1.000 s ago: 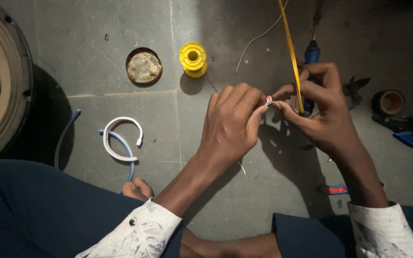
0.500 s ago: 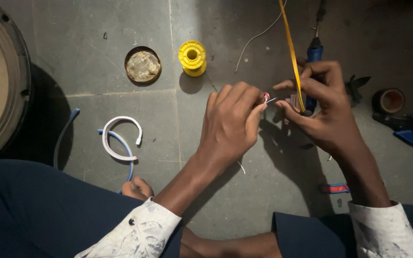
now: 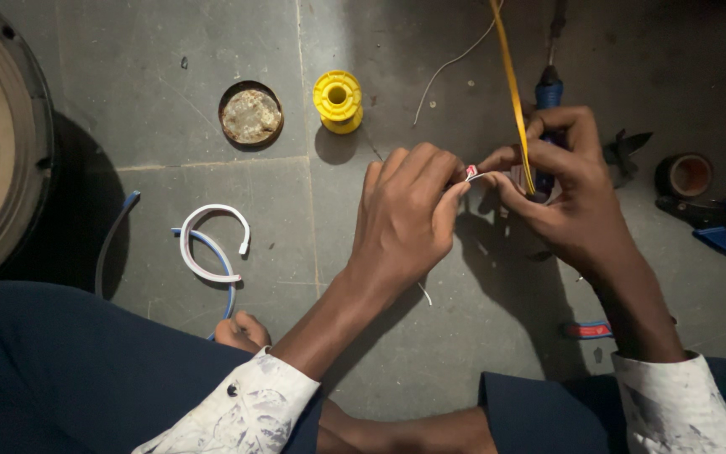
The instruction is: The person sits on the floor and uses a soldering iron to attach heat shrink tubing to the ends of white wires. They repeatedly heat the tubing and apply solder to secure the connections.
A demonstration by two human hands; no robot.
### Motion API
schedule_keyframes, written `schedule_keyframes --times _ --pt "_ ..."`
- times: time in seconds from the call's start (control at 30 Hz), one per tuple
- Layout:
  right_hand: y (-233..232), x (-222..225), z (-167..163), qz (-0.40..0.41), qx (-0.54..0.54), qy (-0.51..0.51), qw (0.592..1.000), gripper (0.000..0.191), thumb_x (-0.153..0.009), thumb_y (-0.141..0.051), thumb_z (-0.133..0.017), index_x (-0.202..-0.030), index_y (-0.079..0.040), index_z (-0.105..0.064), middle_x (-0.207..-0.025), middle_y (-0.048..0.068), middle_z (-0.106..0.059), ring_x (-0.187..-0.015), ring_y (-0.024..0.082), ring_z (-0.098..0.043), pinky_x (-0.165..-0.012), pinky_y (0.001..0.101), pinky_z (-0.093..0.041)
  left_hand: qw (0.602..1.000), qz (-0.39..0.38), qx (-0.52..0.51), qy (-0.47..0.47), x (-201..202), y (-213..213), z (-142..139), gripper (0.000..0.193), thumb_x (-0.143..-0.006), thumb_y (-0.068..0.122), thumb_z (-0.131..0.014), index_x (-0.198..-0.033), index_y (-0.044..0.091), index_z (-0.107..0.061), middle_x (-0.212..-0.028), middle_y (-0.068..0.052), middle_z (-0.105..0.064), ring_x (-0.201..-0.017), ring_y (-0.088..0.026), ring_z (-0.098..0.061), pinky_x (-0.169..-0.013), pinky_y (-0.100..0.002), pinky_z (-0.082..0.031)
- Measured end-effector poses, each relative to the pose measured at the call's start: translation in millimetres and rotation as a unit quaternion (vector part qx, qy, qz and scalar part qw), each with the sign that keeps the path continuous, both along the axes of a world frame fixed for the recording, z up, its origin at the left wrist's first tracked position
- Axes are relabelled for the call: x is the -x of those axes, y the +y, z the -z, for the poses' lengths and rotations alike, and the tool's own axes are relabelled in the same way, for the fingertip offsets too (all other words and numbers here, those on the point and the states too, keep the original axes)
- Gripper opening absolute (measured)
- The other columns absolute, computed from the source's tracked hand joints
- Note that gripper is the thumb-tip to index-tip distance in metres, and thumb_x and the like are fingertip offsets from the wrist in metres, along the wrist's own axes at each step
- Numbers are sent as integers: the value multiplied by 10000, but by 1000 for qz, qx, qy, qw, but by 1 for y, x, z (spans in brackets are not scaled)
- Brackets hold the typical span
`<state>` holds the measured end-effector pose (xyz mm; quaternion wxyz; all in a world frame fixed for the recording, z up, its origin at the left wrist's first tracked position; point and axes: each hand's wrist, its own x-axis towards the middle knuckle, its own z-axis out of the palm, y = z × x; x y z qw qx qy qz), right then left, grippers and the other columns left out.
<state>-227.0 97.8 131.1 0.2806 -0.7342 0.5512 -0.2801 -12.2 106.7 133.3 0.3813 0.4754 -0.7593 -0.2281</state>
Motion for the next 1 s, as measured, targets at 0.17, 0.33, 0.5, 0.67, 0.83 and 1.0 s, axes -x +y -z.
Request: schedule_keyframes --times 0.17,0.33,0.5,0.67,0.83,1.0 --pt "0 1 -3 -2 12 9 1000 390 -863 -188 -839 -1240 -139 -750 -1304 77 -426 -1304 240 -509 -1149 433 -537 1000 0 1 5 0 0 1 88 -960 115 -689 -1021 70 -647 -961 -44 -614 -877 -223 -572 -815 -386 -391" --pt "-5 5 6 -23 23 66 997 433 -798 -146 -877 -1217 -143 -764 -1282 101 -461 -1268 278 -523 -1063 468 -543 1000 -6 -8 -10 -2 1 4 131 -918 126 -706 -1025 79 -647 -965 -67 -615 -921 -266 -590 -829 -417 -395" --pt "-8 5 28 -41 61 66 995 447 -783 -137 -899 -1203 -135 -746 -1272 130 -505 -1231 292 -576 -987 441 -561 994 -42 -78 -58 -11 3 10 159 -822 181 -711 -946 88 -675 -905 -92 -675 -896 -313 -658 -786 -475 -416" --pt "-10 0 42 -70 86 90 990 561 -608 -44 -888 -1142 -176 -780 -1255 136 -528 -1177 329 -599 -987 457 -557 977 -42 -178 -109 -16 1 18 120 -824 181 -700 -882 76 -688 -833 -121 -721 -834 -350 -694 -735 -502 -481" --pt "-9 -5 45 -59 83 90 991 543 -612 -45 -915 -1117 -201 -788 -1257 144 -550 -1183 350 -603 -969 465 -554 983 -35 -147 -103 -13 1 22 129 -806 167 -719 -889 72 -690 -858 -138 -723 -837 -367 -696 -737 -496 -516" --pt "-12 -7 49 -56 82 105 989 573 -598 -40 -928 -1124 -219 -792 -1256 134 -537 -1198 330 -602 -979 445 -576 984 -28 -151 -93 -13 0 22 171 -804 165 -745 -924 64 -676 -852 -130 -714 -830 -365 -693 -739 -491 -512"
